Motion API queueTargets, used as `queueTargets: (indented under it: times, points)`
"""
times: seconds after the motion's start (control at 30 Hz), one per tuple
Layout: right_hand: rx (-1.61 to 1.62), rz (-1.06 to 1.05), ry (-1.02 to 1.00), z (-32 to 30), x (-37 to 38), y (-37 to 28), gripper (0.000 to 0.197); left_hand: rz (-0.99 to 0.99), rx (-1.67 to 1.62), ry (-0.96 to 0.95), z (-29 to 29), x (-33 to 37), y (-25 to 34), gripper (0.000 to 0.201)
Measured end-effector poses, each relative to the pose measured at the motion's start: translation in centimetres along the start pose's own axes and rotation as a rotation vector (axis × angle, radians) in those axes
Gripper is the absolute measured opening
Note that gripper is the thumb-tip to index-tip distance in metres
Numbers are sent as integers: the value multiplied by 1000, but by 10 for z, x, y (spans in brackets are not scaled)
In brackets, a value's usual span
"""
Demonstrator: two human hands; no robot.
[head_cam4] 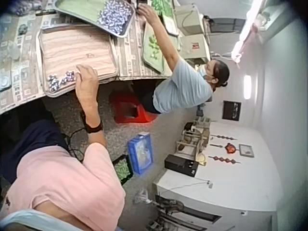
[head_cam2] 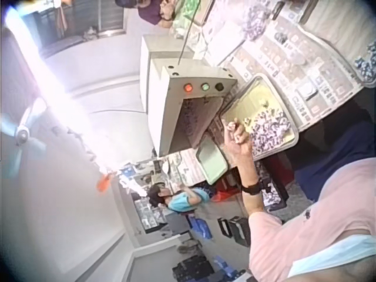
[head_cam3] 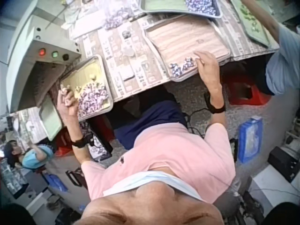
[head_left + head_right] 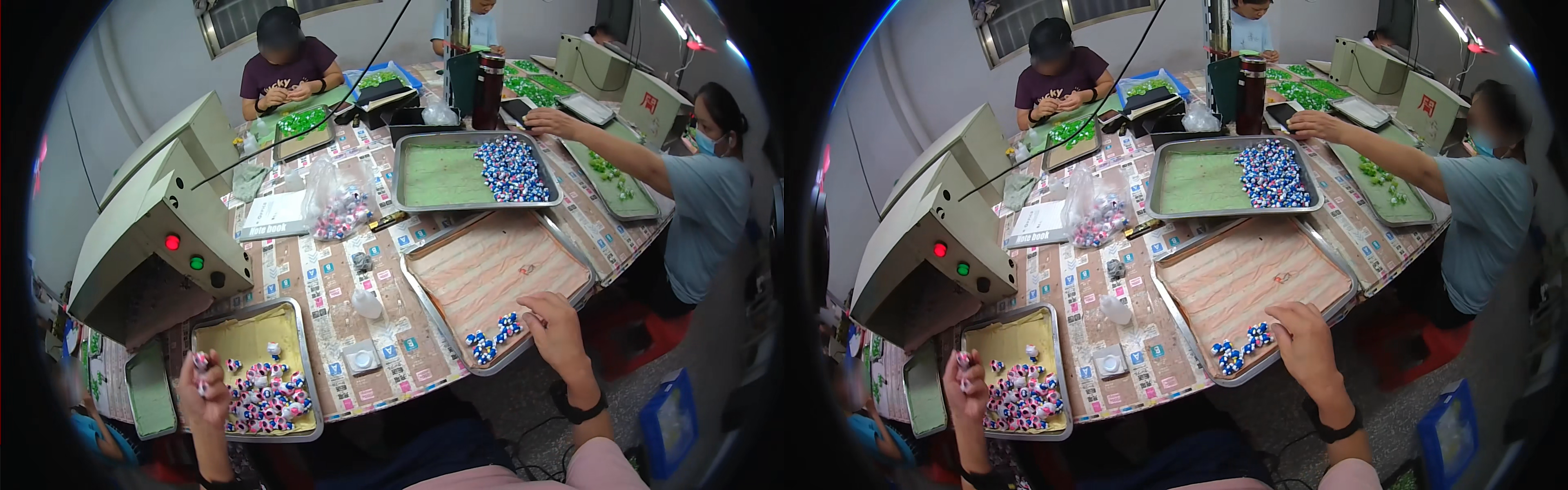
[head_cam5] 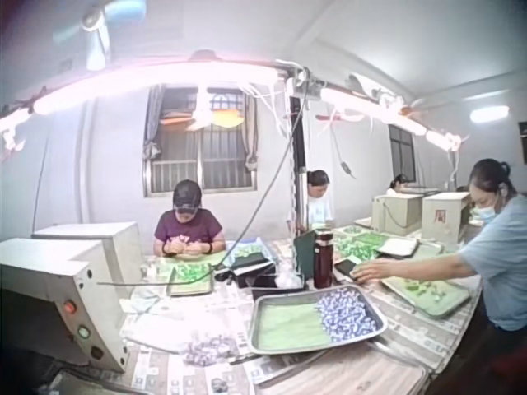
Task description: The person assembles small, colorful, spherical candy pieces by hand. They pick up individual components from trays, press them together to form a complete unit, and place the finished items onto a yellow tray.
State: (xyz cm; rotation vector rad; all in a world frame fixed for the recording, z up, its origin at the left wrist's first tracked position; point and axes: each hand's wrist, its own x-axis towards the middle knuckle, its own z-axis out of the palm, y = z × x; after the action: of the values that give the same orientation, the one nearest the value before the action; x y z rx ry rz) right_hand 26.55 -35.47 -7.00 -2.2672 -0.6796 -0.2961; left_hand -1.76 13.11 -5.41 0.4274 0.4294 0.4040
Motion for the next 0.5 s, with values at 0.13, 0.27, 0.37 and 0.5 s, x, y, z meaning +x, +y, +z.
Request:
queueTargets:
  times: [0.13,0.27,0.37,0.5]
  points:
    - [-11,-104,-200,14,6,19,16,-165,-158,3,9,-42,-54,33]
    - [55,26,-286,16,14,14,18,-286,-226,-73,20,-67,-108,27]
    - [107,47,-237,16,16,5,20,-337,-168,-52,30,-76,-147,18]
    - [324,73,-139,19,11,-6,19,-423,-2,-79,51,-80,-185,17]
